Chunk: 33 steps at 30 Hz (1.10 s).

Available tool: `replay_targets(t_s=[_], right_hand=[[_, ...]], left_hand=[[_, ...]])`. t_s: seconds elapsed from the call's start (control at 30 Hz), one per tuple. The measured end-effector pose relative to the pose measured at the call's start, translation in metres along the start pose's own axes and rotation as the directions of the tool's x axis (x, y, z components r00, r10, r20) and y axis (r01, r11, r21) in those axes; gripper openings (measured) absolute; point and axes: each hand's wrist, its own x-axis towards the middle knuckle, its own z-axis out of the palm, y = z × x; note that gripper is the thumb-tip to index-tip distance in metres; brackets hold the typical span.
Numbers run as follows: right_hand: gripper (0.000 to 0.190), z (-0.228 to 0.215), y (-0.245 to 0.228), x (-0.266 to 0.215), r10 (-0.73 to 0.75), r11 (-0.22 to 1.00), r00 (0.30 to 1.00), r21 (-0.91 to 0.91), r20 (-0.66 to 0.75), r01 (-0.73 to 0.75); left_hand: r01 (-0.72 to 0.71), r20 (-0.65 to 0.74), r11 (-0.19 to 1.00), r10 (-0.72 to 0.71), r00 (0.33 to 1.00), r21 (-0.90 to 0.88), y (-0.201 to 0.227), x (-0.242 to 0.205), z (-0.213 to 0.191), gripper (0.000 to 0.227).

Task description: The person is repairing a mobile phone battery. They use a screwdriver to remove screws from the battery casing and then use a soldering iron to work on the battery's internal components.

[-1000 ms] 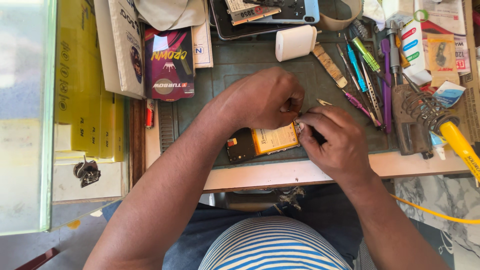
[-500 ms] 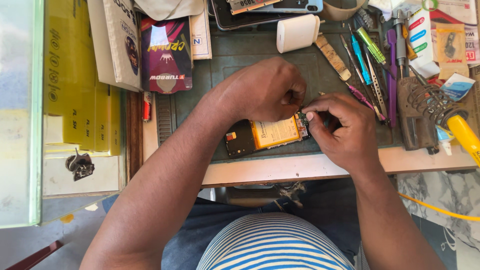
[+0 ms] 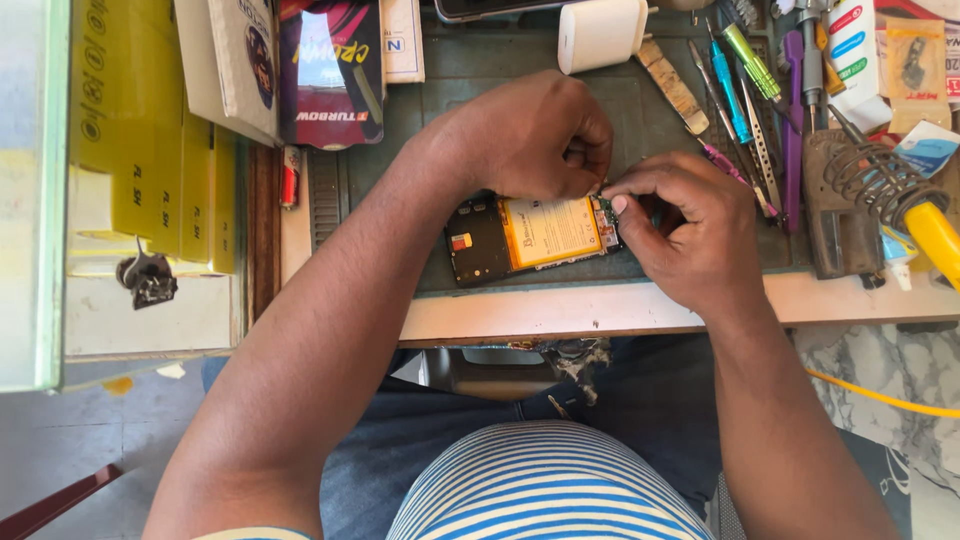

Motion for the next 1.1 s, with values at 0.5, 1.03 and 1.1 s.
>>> replay_targets(t_s=[0.5, 1.03, 1.1], right_hand=[[0.015, 0.005, -0.01, -0.005, -0.085, 0.988, 0.995, -0.129, -0.045, 0.079], [0.024, -0.002, -0.042, -0.008, -0.215, 0.829, 0.97, -0.504, 0.11, 0.241], [0.028, -0.003, -0.046, -0.009, -0.189, 0.795, 0.969, -0.555, 0.157, 0.245]], left_hand=[[0.038, -0.029, 0.996, -0.036, 0.999, 0.085, 0.007, 0.0, 0.002, 0.012], [0.073, -0.027, 0.995, -0.071, 0.997, 0.074, 0.007, 0.002, 0.004, 0.012], [0.087, -0.015, 0.993, -0.086, 0.996, 0.079, 0.007, 0.002, 0.005, 0.01]])
